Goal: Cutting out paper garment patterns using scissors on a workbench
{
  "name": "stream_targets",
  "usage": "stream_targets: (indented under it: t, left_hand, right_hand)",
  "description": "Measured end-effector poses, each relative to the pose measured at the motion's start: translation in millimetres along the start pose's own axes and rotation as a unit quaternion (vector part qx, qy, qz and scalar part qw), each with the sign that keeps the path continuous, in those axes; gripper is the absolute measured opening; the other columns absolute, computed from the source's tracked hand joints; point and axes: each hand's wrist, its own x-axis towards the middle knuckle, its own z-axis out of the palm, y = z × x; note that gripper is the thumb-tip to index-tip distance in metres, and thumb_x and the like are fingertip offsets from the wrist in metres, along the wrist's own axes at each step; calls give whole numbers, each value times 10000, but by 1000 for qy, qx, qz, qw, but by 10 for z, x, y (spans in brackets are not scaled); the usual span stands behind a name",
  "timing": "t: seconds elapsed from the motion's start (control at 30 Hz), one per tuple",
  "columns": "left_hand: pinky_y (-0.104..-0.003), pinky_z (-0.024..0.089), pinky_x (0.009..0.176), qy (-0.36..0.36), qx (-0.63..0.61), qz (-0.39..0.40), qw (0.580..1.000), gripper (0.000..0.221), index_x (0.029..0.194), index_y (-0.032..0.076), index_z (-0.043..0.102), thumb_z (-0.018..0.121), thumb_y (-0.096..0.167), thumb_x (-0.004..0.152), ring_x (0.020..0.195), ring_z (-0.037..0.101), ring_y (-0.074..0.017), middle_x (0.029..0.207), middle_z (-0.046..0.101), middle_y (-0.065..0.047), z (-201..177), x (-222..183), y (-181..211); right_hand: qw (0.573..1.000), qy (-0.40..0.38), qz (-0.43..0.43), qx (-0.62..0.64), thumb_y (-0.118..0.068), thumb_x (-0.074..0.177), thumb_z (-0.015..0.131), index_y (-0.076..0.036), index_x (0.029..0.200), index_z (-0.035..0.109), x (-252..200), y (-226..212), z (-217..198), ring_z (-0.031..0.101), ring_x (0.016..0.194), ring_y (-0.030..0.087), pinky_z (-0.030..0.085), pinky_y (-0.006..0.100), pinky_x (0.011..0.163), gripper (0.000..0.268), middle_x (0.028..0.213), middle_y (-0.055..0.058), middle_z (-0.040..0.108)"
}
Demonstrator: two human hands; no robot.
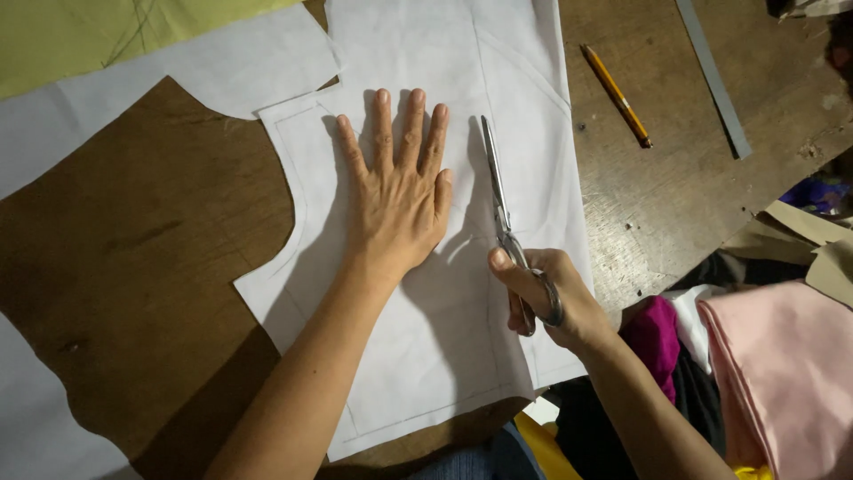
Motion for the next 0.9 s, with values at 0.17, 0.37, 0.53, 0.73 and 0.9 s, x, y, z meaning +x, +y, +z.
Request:
stream_targets:
  t: [0.17, 0.37, 0.53, 0.73, 0.9]
  left_hand:
    - [-753, 7, 1214, 2, -21, -4, 1000, 666, 1682, 139, 224, 331, 416, 1086, 1583, 33, -430, 1739, 103, -133, 52, 6, -1]
    - [-740, 14, 1219, -3, 11, -9, 1000, 668, 1682, 156, 195, 278, 445, 1085, 1587, 44, -430, 1744, 95, -117, 55, 10, 7]
    - [-765, 31, 1209, 23, 4, -1, 1000, 647, 1675, 121, 228, 314, 391, 1094, 1580, 61, -450, 1739, 144, -141, 94, 5, 15]
    - [-728, -65, 1218, -14, 2, -15, 1000, 651, 1686, 176, 117, 227, 441, 1101, 1589, -31, -428, 1746, 19, -98, 143, 16, -4]
    - [-748, -2, 1218, 6, 13, -6, 1000, 661, 1685, 143, 178, 274, 431, 1098, 1587, 24, -447, 1747, 77, -126, 97, 2, 7]
  right_hand:
    - [999, 22, 24, -19, -433, 894, 690, -36, 493, 460, -19, -53, 29, 481, 297, 211, 350, 299, 358, 610, 349, 148, 470]
    - [999, 17, 26, -28, -427, 913, 660, -7, 482, 499, 64, -154, 8, 522, 323, 233, 378, 302, 385, 622, 365, 165, 493]
    - [1000, 7, -13, 10, -418, 908, 670, -1, 441, 506, 183, -319, 24, 488, 304, 223, 375, 295, 375, 647, 341, 147, 452]
    - [999, 11, -6, 35, -420, 896, 692, -5, 474, 496, 224, -332, 34, 483, 325, 226, 415, 319, 386, 624, 385, 124, 438]
    - [998, 31, 22, -52, -419, 904, 682, -18, 487, 489, 172, -426, 43, 451, 327, 209, 342, 301, 400, 609, 381, 171, 489]
